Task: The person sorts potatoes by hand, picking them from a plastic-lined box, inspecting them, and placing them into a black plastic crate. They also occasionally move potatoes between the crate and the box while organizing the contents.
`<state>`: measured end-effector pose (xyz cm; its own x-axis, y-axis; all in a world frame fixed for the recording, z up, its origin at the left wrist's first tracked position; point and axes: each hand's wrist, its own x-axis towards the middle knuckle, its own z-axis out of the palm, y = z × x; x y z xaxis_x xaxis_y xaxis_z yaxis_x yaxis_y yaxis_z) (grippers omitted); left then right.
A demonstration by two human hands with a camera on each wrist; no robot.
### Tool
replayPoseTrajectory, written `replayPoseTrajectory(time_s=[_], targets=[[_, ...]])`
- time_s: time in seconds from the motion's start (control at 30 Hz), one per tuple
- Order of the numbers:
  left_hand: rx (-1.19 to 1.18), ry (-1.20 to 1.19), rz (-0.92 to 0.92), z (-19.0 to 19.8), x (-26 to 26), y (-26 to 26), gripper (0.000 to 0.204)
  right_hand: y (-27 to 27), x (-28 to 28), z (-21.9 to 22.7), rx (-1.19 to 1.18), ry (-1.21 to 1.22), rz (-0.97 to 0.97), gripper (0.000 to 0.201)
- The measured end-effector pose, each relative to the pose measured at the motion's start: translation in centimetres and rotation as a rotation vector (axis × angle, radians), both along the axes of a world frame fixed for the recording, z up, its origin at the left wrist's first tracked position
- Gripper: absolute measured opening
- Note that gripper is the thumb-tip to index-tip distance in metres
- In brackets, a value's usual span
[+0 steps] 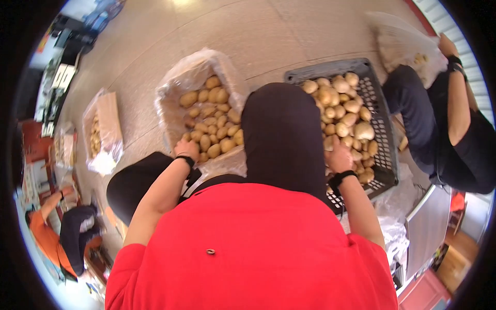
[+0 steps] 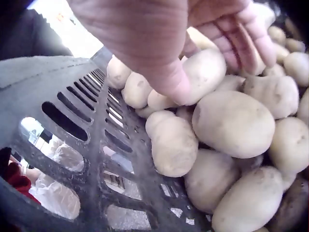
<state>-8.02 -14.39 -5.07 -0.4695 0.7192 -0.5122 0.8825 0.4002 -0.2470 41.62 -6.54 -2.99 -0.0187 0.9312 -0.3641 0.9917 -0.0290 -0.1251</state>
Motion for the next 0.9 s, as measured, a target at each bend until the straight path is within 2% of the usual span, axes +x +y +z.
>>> replayPoseTrajectory(time_s=[0.07,0.2,0.37,0.43,0.47,0.53,0.57,0.6,0.63,0.67,0.7,0.73,0.77,0.83,0.9], targets=[[-0.205,-0.041,-0.073,-2.8,-1.8,-0.1,0.027,0.5,-0.5,-0.5,-0.036,-0.001,-0.037,0.059],[-0.291,-0.053,-0.064,0.3,-0.5,0.9,0.034,1.5,-2.0,-0.8,-0.048,-0.11,-0.091,0.055],[-0.068,-0.081,0.03,0.5,0.2,2.4,0.043,2.3,-3.0,-0.9,-0.082,-0.141,-0.176,0.055],[0.009,-0.331,0.026,0.9,-0.4,4.7,0.053,2.3,-3.4,-0.3,-0.077,-0.153,-0.179,0.056],[0.017,-0.334,0.026,0.8,-0.7,5.5,0.053,2.3,-3.4,0.3,-0.069,-0.154,-0.178,0.056],[0.435,-0.555,-0.057,0.7,-1.1,7.1,0.051,2.3,-3.4,1.7,-0.166,-0.01,-0.293,0.057],[0.442,-0.557,-0.056,1.9,-0.6,8.1,0.051,2.0,-2.9,1.8,-0.103,0.016,-0.267,0.061],[0.478,-0.76,0.057,3.2,-0.4,9.2,0.051,2.3,-2.4,2.1,-0.097,0.014,-0.265,0.061],[0.512,-0.963,0.171,5.2,0.2,10.3,0.051,2.7,-1.7,2.4,-0.137,0.22,-0.298,0.062],[0.52,-0.967,0.168,7.4,1.1,11.3,0.051,3.2,-1.3,2.8,-0.178,0.426,-0.327,0.064],[0.492,-1.148,0.248,9.8,2.1,12.2,0.048,4.0,-1.9,5.7,-0.275,0.659,-0.42,0.064],[0.46,-1.326,0.328,12.1,3.2,13.1,0.047,5.0,-2.4,7.3,-0.269,0.658,-0.417,0.064],[0.467,-1.329,0.327,13.9,4.2,14.0,0.047,6.3,-3.0,8.6,-0.179,0.737,-0.365,0.062],[0.407,-1.433,0.147,17.2,6.1,15.9,0.049,8.8,-5.1,12.0,-0.044,0.897,-0.256,0.061],[0.412,-1.427,0.003,20.3,8.6,17.3,0.052,11.1,-7.4,16.0,-0.015,1.035,-0.147,0.061]])
